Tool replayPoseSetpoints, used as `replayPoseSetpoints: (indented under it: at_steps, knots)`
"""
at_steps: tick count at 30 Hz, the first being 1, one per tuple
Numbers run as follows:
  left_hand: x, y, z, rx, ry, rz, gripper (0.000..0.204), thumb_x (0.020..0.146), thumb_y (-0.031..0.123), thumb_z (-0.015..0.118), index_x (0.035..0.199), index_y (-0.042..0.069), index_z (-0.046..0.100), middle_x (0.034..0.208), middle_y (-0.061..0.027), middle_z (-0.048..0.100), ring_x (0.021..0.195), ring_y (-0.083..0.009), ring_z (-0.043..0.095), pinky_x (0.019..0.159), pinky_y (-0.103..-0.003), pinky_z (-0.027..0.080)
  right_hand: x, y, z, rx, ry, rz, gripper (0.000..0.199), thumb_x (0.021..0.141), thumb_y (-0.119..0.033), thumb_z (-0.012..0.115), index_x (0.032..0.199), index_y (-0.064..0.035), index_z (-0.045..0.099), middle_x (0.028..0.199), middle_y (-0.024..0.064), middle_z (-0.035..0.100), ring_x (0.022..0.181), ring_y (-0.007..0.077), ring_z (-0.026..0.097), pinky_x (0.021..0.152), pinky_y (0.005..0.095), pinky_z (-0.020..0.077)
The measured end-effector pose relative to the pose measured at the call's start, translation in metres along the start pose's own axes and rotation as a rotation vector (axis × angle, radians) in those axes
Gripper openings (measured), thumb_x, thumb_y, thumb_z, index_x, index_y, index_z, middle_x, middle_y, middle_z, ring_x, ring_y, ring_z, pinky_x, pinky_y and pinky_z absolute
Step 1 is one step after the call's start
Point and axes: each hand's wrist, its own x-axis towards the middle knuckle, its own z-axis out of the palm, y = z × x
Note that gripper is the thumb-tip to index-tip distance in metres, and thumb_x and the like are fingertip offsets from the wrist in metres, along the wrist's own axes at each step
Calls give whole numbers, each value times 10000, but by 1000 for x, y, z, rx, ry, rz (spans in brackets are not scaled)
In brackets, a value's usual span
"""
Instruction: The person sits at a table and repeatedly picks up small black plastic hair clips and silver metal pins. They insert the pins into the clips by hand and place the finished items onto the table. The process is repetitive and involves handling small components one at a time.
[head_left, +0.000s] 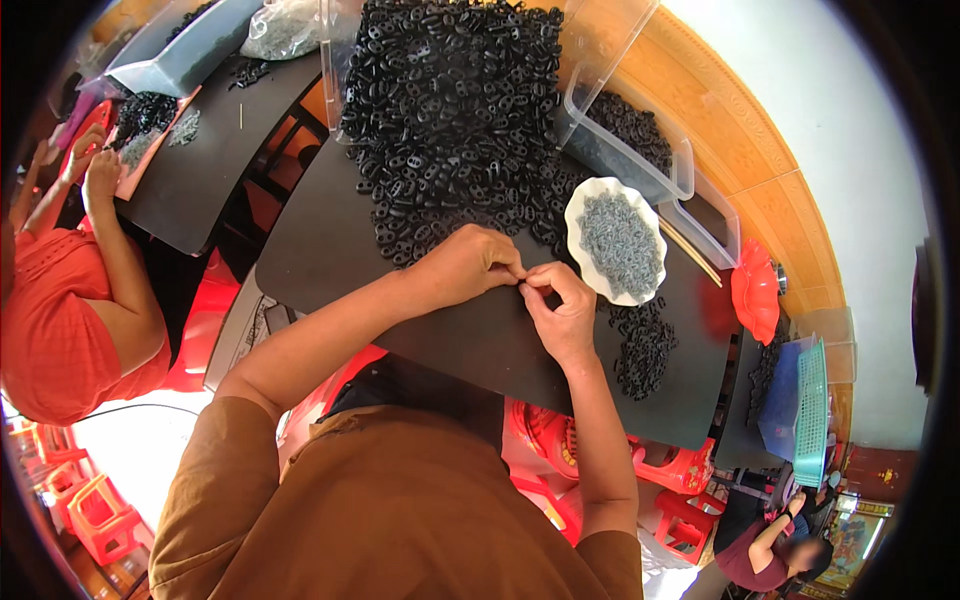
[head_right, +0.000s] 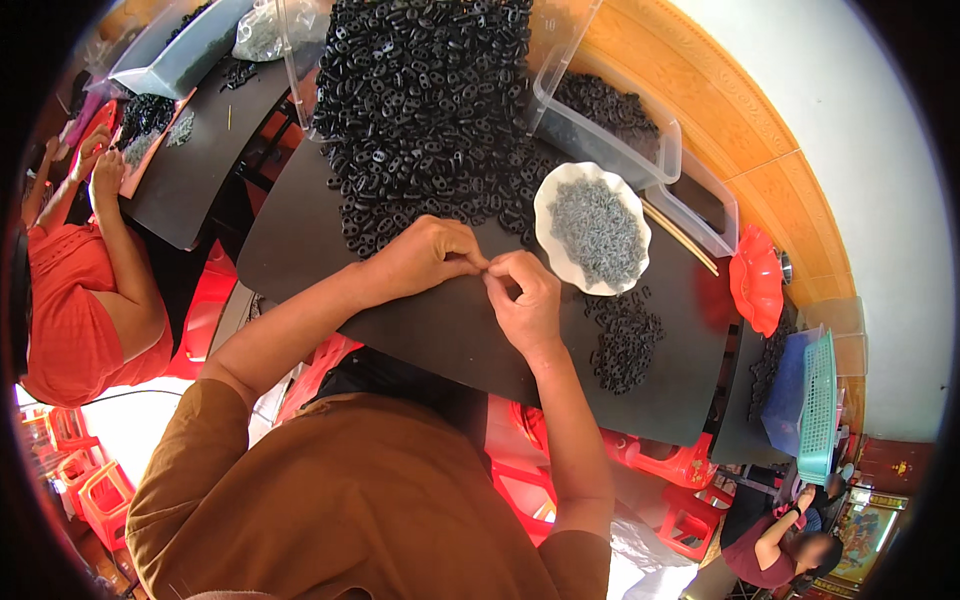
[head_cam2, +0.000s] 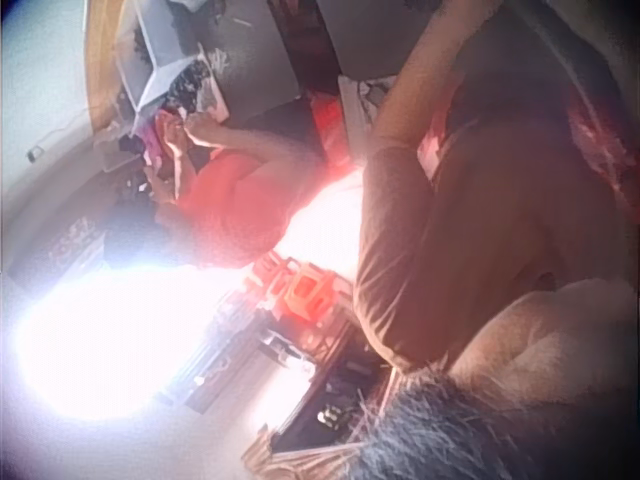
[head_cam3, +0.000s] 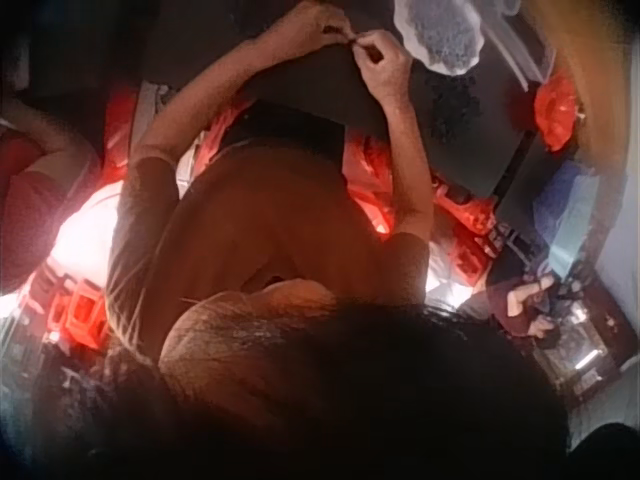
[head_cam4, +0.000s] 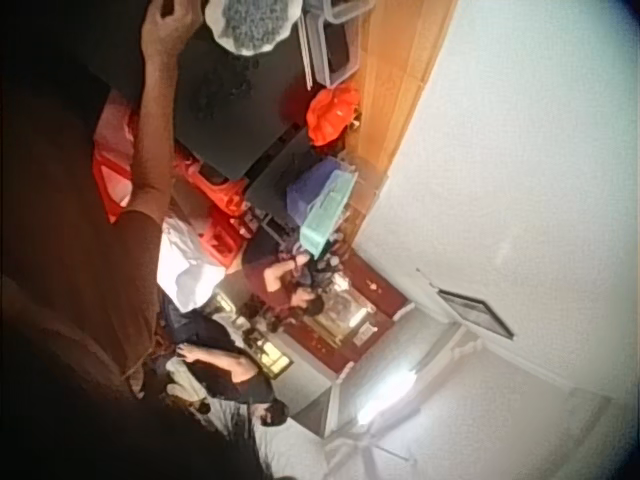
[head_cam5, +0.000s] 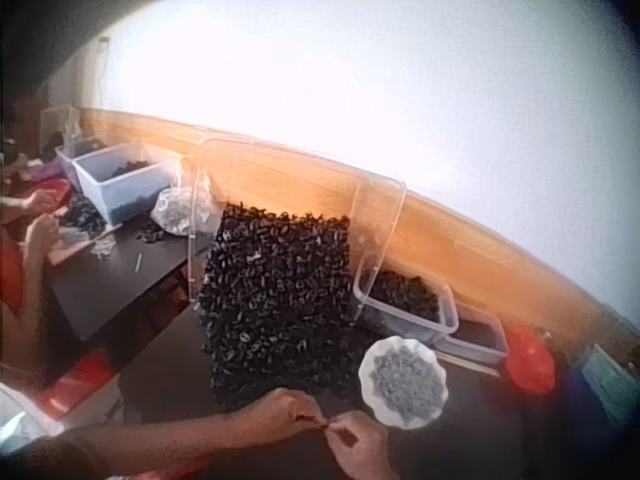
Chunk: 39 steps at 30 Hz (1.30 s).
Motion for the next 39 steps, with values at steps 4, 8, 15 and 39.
replayPoseSetpoints:
  at_steps: [4,8,15,39]
  knots:
    - [1,7,-2,-71,60,-47,115,856,24,705,961,-10,738,892,-145,729,830,-271,714,754,-350,555,-2,11,-8,188,-45,225,124,832,51,705,912,-25,647,843,23,660,719,64,619,644,213,490]
    - [2,14,-6,-77,144,-68,144,896,49,691,1023,-9,726,947,-148,738,856,-259,727,768,-336,563,21,7,-34,386,-177,426,113,860,9,694,954,-32,648,802,-6,643,733,49,605,641,198,479]
    - [1,9,-5,57,110,-30,171,893,30,685,1056,-15,712,957,-153,725,850,-266,718,756,-335,568,135,21,-96,678,384,203,192,858,-3,703,1041,5,643,963,70,677,885,155,671,756,290,540]
    - [47,-6,13,557,59,111,110,834,57,687,939,29,682,930,-97,586,916,-298,637,759,-401,545,37,27,-89,-703,-10,-25,128,718,-26,776,834,-46,725,839,88,615,889,306,614,795,432,491]
